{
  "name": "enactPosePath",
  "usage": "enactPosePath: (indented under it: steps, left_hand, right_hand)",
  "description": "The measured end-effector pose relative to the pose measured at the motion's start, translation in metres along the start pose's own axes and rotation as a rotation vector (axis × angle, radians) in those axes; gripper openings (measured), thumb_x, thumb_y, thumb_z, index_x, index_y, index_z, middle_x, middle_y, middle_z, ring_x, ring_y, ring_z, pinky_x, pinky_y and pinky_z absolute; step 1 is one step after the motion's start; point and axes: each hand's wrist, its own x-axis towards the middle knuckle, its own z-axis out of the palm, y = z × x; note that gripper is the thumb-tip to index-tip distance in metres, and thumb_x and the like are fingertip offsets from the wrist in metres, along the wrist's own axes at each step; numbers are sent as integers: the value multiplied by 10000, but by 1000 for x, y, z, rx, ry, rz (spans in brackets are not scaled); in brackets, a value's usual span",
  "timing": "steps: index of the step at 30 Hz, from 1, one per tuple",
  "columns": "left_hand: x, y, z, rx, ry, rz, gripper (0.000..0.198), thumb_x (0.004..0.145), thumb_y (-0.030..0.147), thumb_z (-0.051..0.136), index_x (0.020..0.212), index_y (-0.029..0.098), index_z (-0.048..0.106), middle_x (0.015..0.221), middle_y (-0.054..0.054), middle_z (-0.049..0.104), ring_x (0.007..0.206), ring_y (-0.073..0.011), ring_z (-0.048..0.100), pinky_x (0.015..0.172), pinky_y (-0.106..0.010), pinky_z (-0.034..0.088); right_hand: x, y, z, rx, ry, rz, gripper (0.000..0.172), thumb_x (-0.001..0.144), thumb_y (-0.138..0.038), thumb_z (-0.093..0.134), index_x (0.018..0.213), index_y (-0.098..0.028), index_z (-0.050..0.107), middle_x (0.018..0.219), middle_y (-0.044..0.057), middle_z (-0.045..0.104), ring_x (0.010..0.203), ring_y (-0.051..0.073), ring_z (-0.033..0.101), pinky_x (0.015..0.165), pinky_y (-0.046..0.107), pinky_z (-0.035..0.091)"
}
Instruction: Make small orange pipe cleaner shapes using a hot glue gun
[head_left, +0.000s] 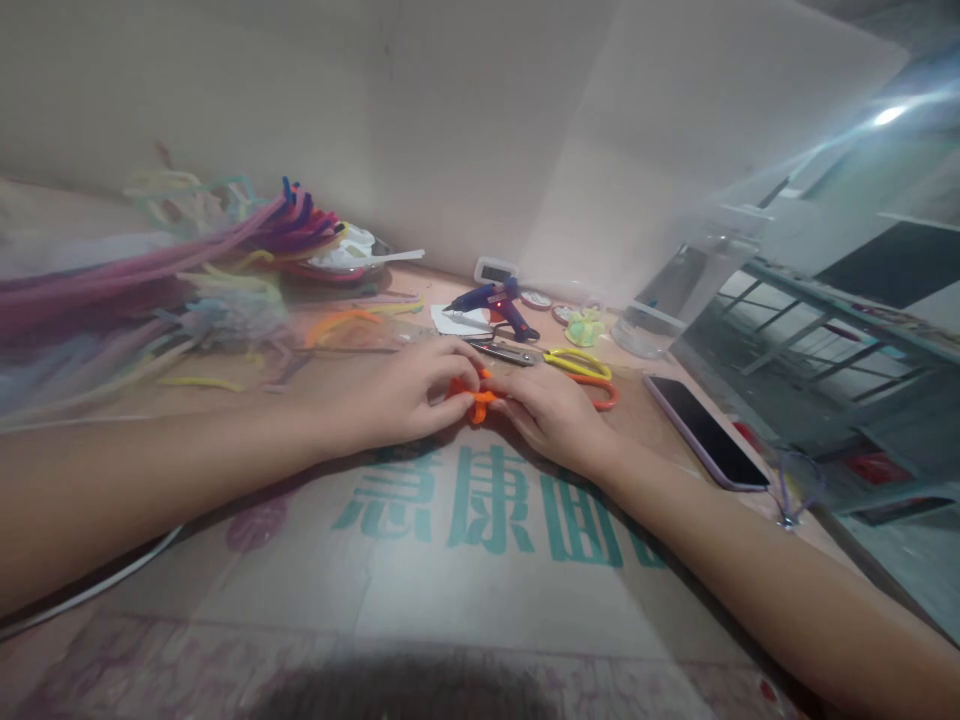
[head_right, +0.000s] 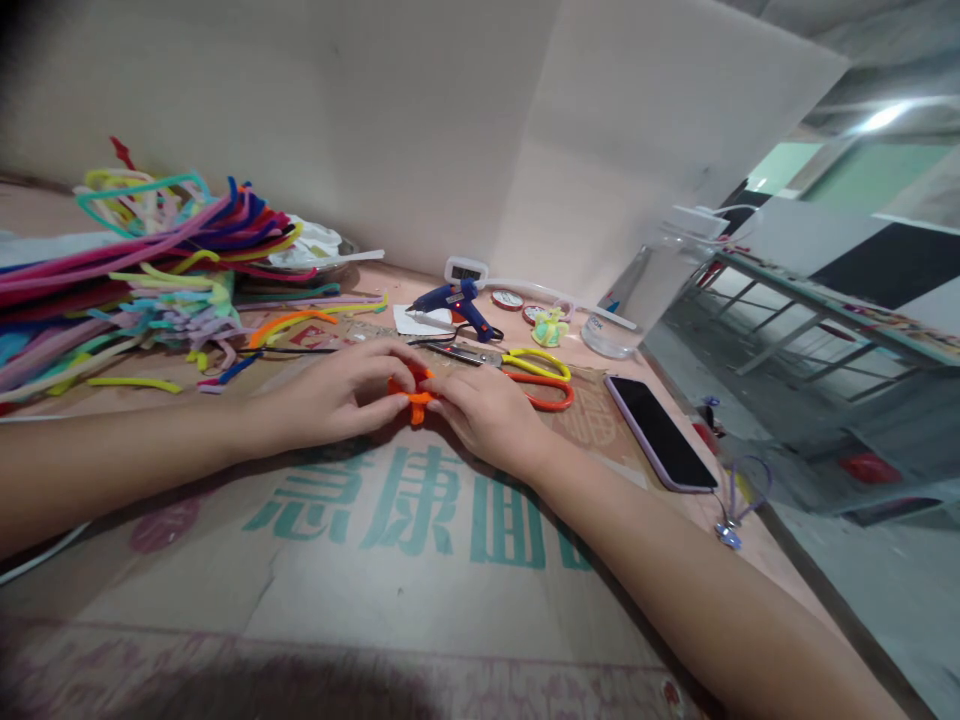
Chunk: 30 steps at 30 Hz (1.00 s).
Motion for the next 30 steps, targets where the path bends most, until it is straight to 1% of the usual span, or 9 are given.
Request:
enactPosePath:
  steps: [4,8,12,17,21,26,28,30]
  left_hand:
    - [0,0,0,-2,-19,-16,159,922,268,546,867,182,668,1168,-96,646,1061,-222,637,937,-382,504]
    - [-1,0,1,-5,-18,-11,180,931,304,556,891,188,687,1174,-95,647,1084,-223,631,964,-385,493]
    - [0,0,2,-20,-22,-29,168,924,282,551,882,193,687,1187,-92,646,1088,-220,633,966,-385,494]
    - [0,0,1,-66,-26,-55,148,906,272,564,824,186,653,1187,-92,640,1110,-224,628,960,-380,496]
    - [0,-1,1,-73,-24,-70,153,901,290,562,830,191,655,1179,-91,644,1093,-231,633,960,-390,504]
    - [-1,-1,4,-51,-11,-58,115,875,262,576,920,201,663,1205,-90,658,1104,-242,633,979,-402,501]
    - [-2,-1,4,-51,2,-58,156,870,261,588,998,201,655,1206,-90,676,1113,-249,637,993,-410,493]
    - [-3,-1,4,-59,16,-94,231,888,295,591,1096,203,634,1197,-87,690,1113,-254,642,990,-414,492]
  right_hand:
    - [-1,1,0,-27,30,-8,277,1060,-291,453,1060,-160,698,882,86,770,782,192,680,724,319,459]
    - [-2,1,1,-39,48,-31,263,1057,-293,471,1048,-156,696,877,83,770,789,189,687,724,319,455]
    - [-2,1,1,-37,72,-46,255,1056,-301,477,1044,-159,688,875,77,770,786,183,687,715,314,452]
    - [-2,-1,2,-21,65,-38,251,1053,-309,474,1042,-168,681,873,79,764,780,186,684,716,316,451]
    - [-2,-1,1,-24,45,-15,263,1048,-328,487,1082,-158,685,879,87,765,798,196,683,740,325,455]
    - [-3,0,0,-62,57,9,292,1054,-322,460,1054,-170,709,855,79,762,769,203,656,718,323,436]
    - [-3,1,-1,-62,41,38,296,1051,-326,465,1057,-171,717,843,77,757,756,207,643,712,326,423]
    - [-3,1,-1,-47,19,56,284,1047,-317,474,1076,-173,718,847,74,756,762,208,641,714,326,417]
